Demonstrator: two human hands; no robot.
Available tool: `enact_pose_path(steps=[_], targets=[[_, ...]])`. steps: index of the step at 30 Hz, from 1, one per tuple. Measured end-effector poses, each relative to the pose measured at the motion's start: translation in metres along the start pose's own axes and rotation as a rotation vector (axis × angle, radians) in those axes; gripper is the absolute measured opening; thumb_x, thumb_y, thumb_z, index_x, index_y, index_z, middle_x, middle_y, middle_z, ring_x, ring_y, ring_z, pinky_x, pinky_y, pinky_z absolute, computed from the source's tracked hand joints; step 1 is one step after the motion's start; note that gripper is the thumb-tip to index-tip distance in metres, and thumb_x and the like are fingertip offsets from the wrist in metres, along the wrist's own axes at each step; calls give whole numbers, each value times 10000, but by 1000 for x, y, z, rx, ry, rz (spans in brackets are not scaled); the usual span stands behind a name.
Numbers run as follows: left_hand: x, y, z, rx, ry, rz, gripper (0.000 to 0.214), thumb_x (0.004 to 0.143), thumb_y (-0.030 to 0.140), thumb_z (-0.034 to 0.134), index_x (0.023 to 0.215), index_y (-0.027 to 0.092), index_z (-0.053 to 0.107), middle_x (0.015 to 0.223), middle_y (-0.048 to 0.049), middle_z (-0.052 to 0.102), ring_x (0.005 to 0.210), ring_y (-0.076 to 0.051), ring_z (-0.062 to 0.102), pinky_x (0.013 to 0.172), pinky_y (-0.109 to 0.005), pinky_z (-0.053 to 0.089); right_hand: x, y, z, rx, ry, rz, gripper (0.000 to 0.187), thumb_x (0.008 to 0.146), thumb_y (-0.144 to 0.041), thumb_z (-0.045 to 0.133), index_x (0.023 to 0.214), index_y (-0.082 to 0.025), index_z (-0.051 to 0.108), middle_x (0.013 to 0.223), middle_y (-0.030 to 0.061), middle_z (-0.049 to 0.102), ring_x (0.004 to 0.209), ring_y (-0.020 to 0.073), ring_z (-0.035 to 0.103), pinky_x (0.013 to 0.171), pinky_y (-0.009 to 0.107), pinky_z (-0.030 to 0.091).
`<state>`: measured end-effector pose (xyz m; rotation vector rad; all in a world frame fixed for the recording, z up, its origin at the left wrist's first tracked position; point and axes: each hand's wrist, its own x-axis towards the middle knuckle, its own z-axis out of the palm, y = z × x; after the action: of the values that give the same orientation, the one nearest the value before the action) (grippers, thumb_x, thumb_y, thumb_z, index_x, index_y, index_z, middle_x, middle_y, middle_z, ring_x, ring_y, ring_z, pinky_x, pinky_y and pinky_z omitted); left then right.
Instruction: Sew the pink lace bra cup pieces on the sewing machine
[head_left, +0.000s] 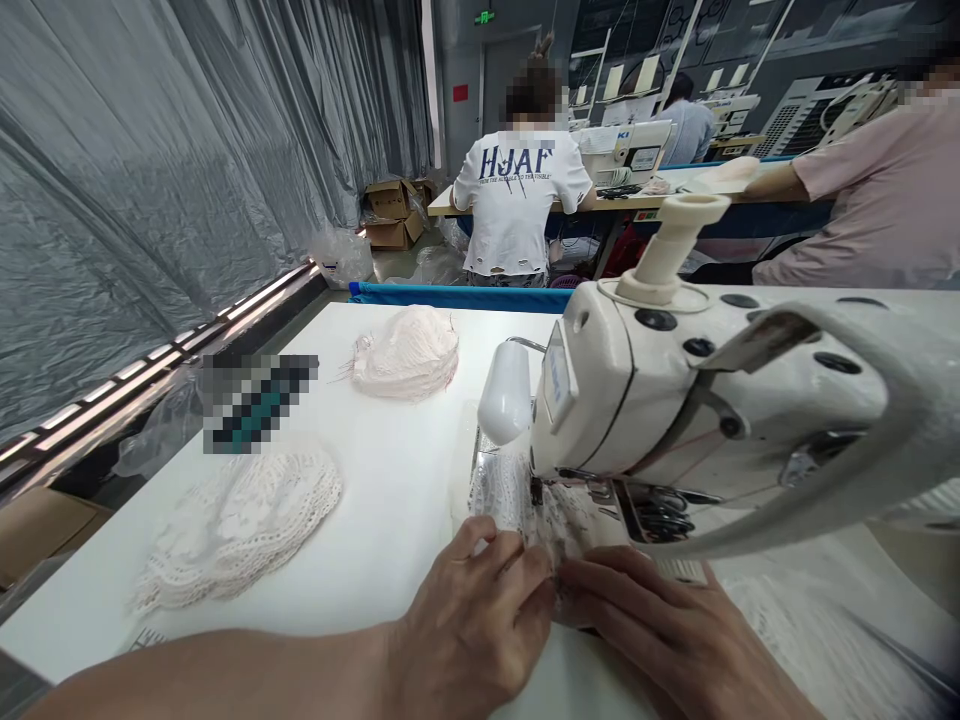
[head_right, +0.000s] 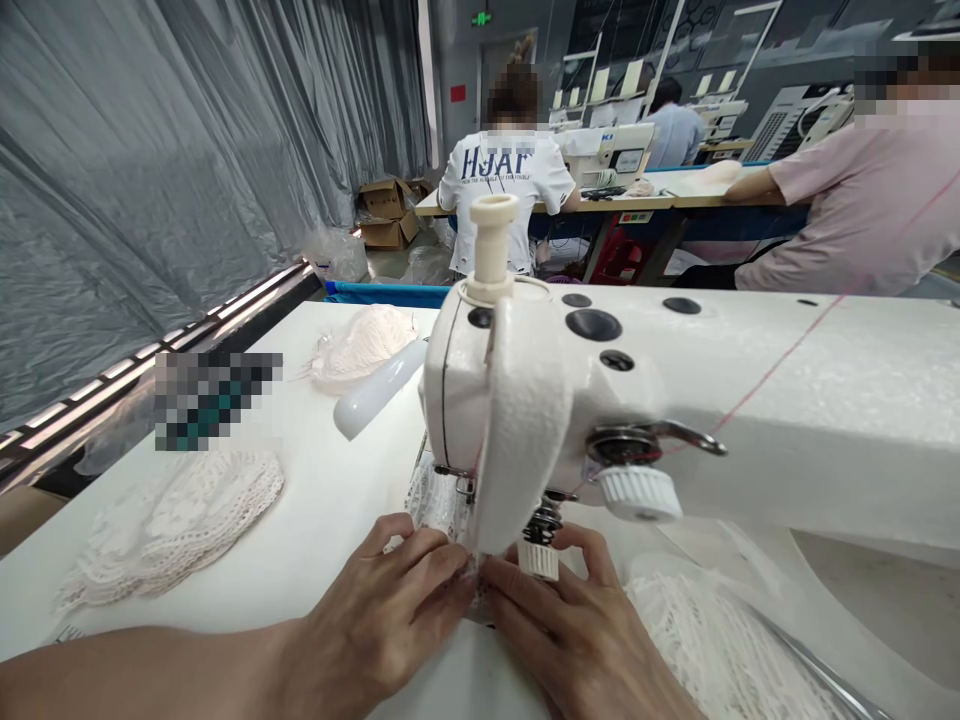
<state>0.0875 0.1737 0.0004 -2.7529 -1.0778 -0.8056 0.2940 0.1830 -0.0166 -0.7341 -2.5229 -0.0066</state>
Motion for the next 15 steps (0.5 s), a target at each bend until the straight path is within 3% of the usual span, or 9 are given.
enact_pose_path(steps=[2, 6, 11, 15], targets=[[0, 0, 0, 7, -13, 3, 147, 883, 101, 458, 898, 128, 602, 813, -15, 625, 775, -122, 540, 776, -299, 396, 1, 1, -4, -2, -87, -9, 289, 914, -124, 393, 1052, -228, 624, 1090, 53, 690, 862, 189, 646, 840, 370, 427], [-1, -1, -1, 42, -11, 49, 153, 880, 92, 460, 917, 136, 601, 833, -16, 623, 799, -127, 531, 767, -301, 394, 1, 0, -8, -7, -110, 12, 293, 906, -128, 393, 1052, -238, 622, 1099, 52, 686, 883, 195, 638, 852, 380, 408], [-1, -2, 0, 116, -19, 84, 122, 872, 83, 477, 878, 127, 592, 792, -7, 605, 768, -125, 518, 749, -315, 382, 4, -3, -4, -42, -31, 19, 322, 903, -121, 365, 987, -260, 643, 1015, 28, 716, 819, 184, 645, 832, 381, 382], [-1, -6, 1, 127, -77, 105, 104, 875, 225, 542, 866, 129, 580, 792, -6, 596, 760, -134, 515, 749, -325, 377, 4, -4, -2, -39, 49, 32, 344, 932, -139, 330, 974, -265, 647, 994, 15, 722, 820, 182, 645, 851, 391, 355]])
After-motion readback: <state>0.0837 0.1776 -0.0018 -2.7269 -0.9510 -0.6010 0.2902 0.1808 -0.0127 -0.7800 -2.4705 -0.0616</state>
